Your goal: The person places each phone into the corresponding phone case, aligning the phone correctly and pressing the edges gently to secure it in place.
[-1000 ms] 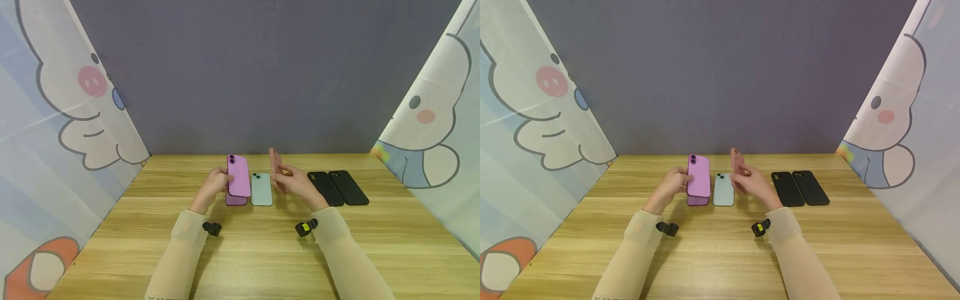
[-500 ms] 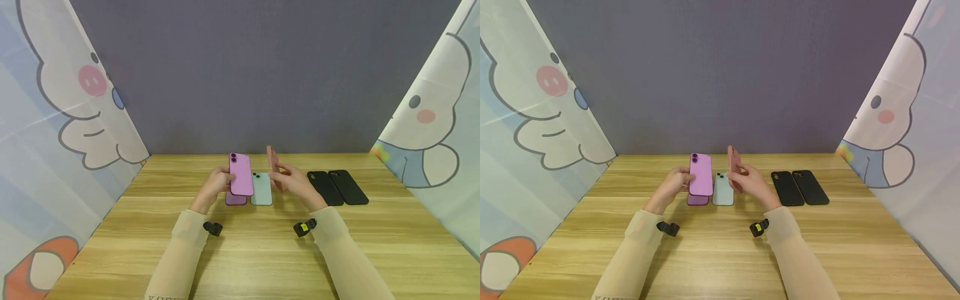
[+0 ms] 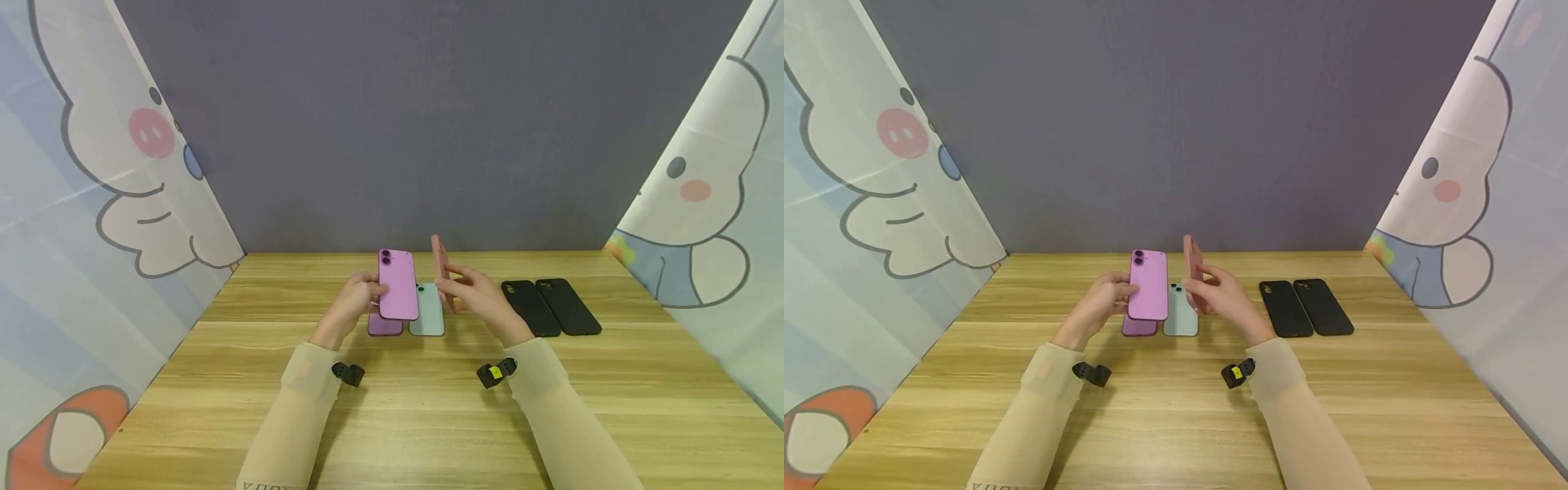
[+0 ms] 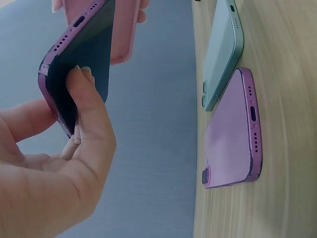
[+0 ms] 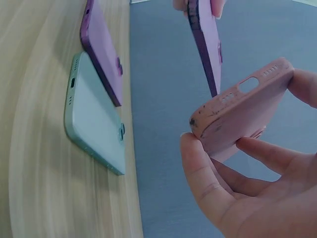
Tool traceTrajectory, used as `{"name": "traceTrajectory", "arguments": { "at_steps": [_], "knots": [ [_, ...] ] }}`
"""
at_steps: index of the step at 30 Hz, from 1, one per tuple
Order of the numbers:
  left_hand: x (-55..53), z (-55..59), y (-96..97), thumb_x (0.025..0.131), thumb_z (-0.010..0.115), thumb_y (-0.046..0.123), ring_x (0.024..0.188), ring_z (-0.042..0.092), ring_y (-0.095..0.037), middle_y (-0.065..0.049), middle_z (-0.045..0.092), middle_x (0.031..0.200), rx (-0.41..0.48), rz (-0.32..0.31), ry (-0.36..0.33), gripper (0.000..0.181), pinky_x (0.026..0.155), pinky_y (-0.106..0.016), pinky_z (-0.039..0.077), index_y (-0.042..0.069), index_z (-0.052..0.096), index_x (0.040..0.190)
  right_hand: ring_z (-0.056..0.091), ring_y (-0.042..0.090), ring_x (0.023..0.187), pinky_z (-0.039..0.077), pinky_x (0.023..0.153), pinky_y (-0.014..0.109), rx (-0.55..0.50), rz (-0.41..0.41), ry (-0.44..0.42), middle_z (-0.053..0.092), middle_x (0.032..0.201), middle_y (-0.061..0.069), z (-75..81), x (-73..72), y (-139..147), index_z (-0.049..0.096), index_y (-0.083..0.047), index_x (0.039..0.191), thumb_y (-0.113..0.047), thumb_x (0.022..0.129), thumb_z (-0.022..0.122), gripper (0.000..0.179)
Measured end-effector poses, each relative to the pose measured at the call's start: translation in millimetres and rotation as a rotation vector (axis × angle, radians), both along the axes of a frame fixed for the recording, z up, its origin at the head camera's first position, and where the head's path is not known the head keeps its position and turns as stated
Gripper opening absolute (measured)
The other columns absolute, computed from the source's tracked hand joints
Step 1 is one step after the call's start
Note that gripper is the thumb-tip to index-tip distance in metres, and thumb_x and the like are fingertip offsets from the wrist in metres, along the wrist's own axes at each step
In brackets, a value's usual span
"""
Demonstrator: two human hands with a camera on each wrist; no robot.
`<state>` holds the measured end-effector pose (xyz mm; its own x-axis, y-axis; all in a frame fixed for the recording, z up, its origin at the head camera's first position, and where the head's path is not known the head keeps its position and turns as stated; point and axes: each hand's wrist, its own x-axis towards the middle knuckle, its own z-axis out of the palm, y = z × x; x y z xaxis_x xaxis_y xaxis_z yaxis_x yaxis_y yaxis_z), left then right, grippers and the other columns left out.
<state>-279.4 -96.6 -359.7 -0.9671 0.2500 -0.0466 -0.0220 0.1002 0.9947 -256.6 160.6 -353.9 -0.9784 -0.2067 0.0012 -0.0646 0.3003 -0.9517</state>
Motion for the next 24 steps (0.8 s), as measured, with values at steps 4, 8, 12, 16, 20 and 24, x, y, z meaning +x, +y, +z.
{"name": "traceTrajectory", "arguments": {
  "at_steps": [4, 8, 12, 16, 20, 24],
  "knots": [
    [-1.1, -1.2, 0.1, 0.100, 0.051, 0.005, 0.081, 0.061, -0.018, -0.014, 0.062, 0.099, 0.015, -0.021, -0.004, 0.030, 0.077, -0.035, 0.055, -0.013, 0.053, 0.125, 0.058, 0.030, 0.120, 0.055, 0.095, 0.046, -0.030, 0.021, 0.004, 0.049, 0.148, 0.014, 2.7, 1.4, -1.8, 0.040, -0.015, 0.157, -0.046, 0.097, 0.068, 0.073],
    [-1.8, -1.5, 1.0, 0.100, 0.051, 0.004, 0.081, 0.061, -0.018, -0.013, 0.062, 0.099, 0.037, -0.028, -0.012, 0.030, 0.075, -0.032, 0.056, -0.013, 0.053, 0.125, 0.060, 0.028, 0.114, 0.056, 0.092, 0.045, -0.059, 0.041, 0.013, 0.055, 0.140, 0.016, 4.9, 2.1, -3.0, 0.038, -0.014, 0.158, -0.045, 0.098, 0.068, 0.074],
    [-2.5, -2.3, 3.1, 0.100, 0.051, 0.003, 0.081, 0.062, -0.018, -0.012, 0.063, 0.099, 0.069, -0.032, -0.026, 0.030, 0.073, -0.030, 0.056, -0.013, 0.053, 0.125, 0.061, 0.027, 0.109, 0.054, 0.094, 0.049, -0.091, 0.053, 0.010, 0.058, 0.130, 0.017, 6.3, 3.0, -4.9, 0.037, -0.013, 0.158, -0.042, 0.098, 0.068, 0.073],
    [-3.0, -3.6, 5.5, 0.099, 0.051, 0.001, 0.082, 0.062, -0.017, -0.012, 0.063, 0.099, 0.082, -0.034, -0.030, 0.030, 0.074, -0.030, 0.056, -0.013, 0.053, 0.126, 0.061, 0.027, 0.108, 0.052, 0.096, 0.052, -0.104, 0.063, 0.007, 0.058, 0.128, 0.021, 7.0, 4.2, -7.0, 0.036, -0.013, 0.158, -0.041, 0.099, 0.067, 0.073],
    [-1.2, -2.3, 6.8, 0.100, 0.051, 0.002, 0.084, 0.063, -0.018, -0.012, 0.063, 0.101, 0.083, -0.040, -0.027, 0.029, 0.074, -0.030, 0.056, -0.012, 0.053, 0.125, 0.060, 0.029, 0.108, 0.052, 0.096, 0.053, -0.109, 0.077, 0.014, 0.058, 0.128, 0.023, 6.6, 4.8, -8.6, 0.036, -0.012, 0.158, -0.041, 0.100, 0.066, 0.072],
    [0.3, -0.3, 7.8, 0.100, 0.050, 0.003, 0.086, 0.063, -0.018, -0.013, 0.063, 0.104, 0.080, -0.057, -0.018, 0.029, 0.076, -0.031, 0.056, -0.011, 0.053, 0.125, 0.059, 0.034, 0.110, 0.053, 0.096, 0.053, -0.119, 0.091, 0.023, 0.059, 0.125, 0.021, 5.5, 4.7, -9.7, 0.035, -0.011, 0.158, -0.041, 0.100, 0.065, 0.072]
  ]
}}
